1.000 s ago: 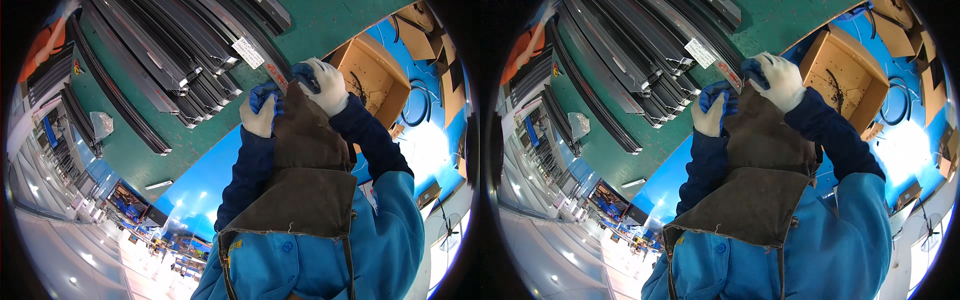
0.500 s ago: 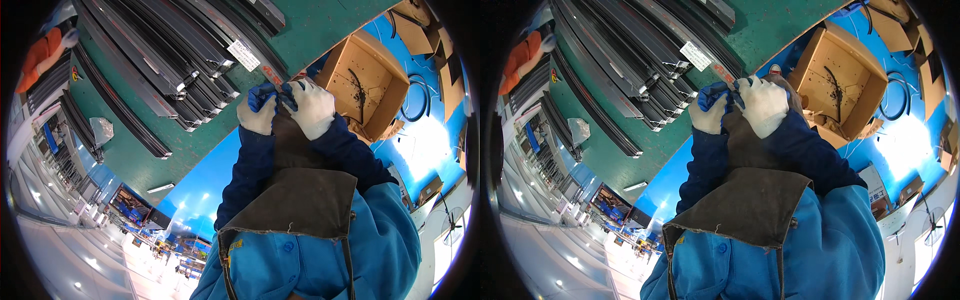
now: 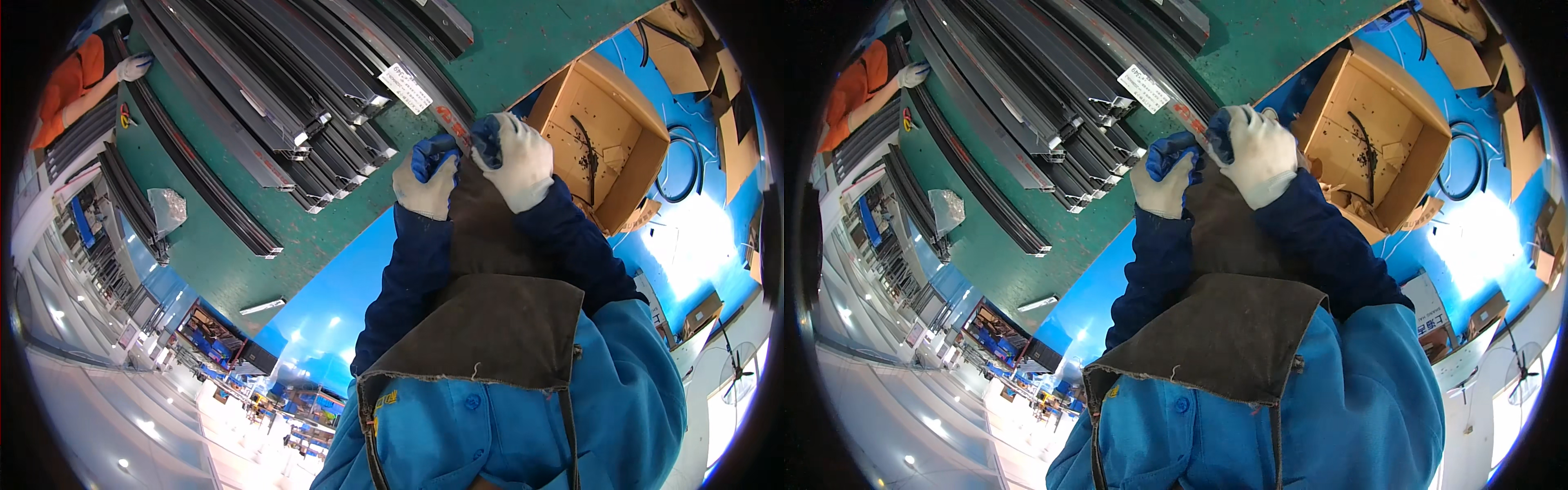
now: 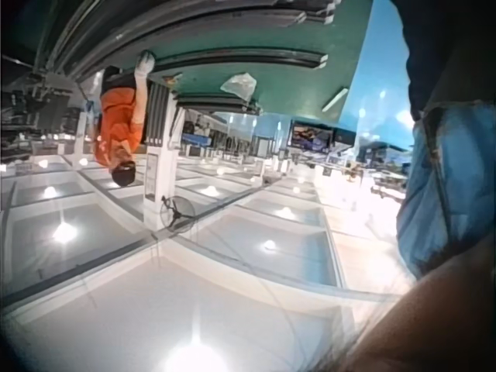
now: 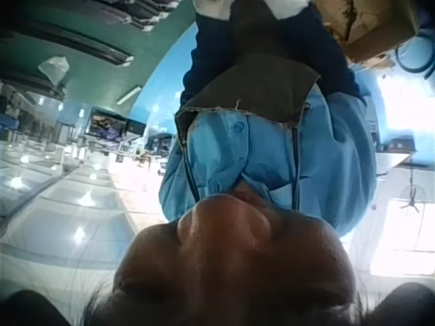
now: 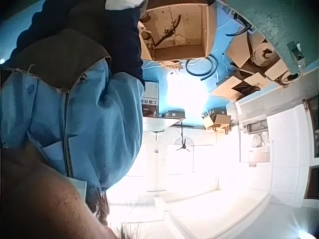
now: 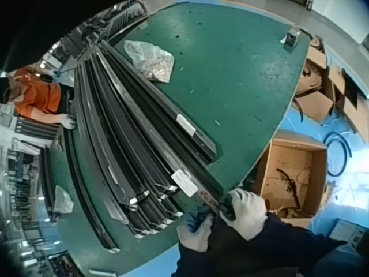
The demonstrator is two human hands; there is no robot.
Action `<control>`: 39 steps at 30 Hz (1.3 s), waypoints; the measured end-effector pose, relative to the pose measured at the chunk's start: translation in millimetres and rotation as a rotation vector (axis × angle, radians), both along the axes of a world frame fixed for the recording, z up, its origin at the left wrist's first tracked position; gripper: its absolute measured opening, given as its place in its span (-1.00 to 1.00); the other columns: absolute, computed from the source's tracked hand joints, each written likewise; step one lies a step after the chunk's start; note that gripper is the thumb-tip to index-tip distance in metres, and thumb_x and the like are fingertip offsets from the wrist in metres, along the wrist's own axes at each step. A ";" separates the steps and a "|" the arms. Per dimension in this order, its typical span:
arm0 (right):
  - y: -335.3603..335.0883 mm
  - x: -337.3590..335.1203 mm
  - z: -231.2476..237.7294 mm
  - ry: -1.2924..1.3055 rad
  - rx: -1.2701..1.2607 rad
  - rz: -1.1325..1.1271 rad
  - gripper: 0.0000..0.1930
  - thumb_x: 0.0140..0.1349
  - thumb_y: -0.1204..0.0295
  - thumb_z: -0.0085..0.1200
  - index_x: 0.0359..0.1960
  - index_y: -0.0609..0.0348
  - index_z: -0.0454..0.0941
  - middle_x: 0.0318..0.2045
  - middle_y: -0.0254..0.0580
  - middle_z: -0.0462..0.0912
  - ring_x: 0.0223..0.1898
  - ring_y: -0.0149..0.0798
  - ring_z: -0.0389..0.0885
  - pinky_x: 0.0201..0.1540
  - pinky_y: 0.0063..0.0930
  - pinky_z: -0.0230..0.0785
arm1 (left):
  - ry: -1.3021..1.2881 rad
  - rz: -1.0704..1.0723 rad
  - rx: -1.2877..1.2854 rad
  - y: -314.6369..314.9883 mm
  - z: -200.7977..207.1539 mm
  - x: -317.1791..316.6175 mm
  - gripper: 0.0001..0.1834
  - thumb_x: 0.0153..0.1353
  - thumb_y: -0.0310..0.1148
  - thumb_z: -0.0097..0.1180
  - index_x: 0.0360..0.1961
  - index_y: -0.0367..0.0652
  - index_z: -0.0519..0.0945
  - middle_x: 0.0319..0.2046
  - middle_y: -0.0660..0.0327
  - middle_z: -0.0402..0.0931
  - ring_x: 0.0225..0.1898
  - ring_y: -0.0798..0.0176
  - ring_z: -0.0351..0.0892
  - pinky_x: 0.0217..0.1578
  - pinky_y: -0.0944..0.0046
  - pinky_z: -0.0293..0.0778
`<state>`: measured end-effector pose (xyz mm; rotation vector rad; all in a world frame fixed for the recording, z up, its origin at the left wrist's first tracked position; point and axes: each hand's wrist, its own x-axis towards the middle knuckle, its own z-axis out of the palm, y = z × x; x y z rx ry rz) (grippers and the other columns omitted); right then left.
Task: The recorder is applying product labels to long metal strips on a workbench in a fabrication facility.
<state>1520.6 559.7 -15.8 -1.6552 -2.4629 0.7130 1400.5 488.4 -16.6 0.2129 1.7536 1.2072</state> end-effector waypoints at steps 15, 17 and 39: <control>-1.3 -11.1 21.8 -0.077 -0.169 0.059 -0.65 0.00 0.25 0.14 -0.21 0.17 0.48 -0.35 -0.14 0.58 -0.38 -0.10 0.59 -0.34 -0.35 0.42 | 0.064 -0.034 0.043 -2.2 1.0 2.5 -0.76 -0.02 -0.63 0.06 -0.25 -0.34 0.56 -0.51 0.20 0.55 -0.61 0.46 0.38 -0.58 0.53 0.32; 1.4 -11.6 22.1 -0.097 -0.195 0.053 -0.64 -0.01 0.25 0.15 -0.20 0.17 0.49 -0.36 -0.13 0.58 -0.39 -0.09 0.59 -0.34 -0.35 0.42 | 0.076 -0.043 0.050 -1.7 1.4 3.2 -0.76 -0.02 -0.63 0.06 -0.25 -0.34 0.56 -0.51 0.19 0.55 -0.61 0.46 0.38 -0.59 0.53 0.32; -15.1 0.5 6.5 0.095 -0.238 -0.105 -0.60 -0.02 0.23 0.14 -0.15 0.20 0.52 -0.32 -0.11 0.60 -0.38 -0.07 0.59 -0.31 -0.36 0.44 | 0.079 -0.151 0.020 1.0 -2.3 -8.5 -0.75 0.00 -0.67 0.00 -0.24 -0.38 0.55 -0.41 0.12 0.58 -0.50 0.35 0.53 -0.49 0.49 0.44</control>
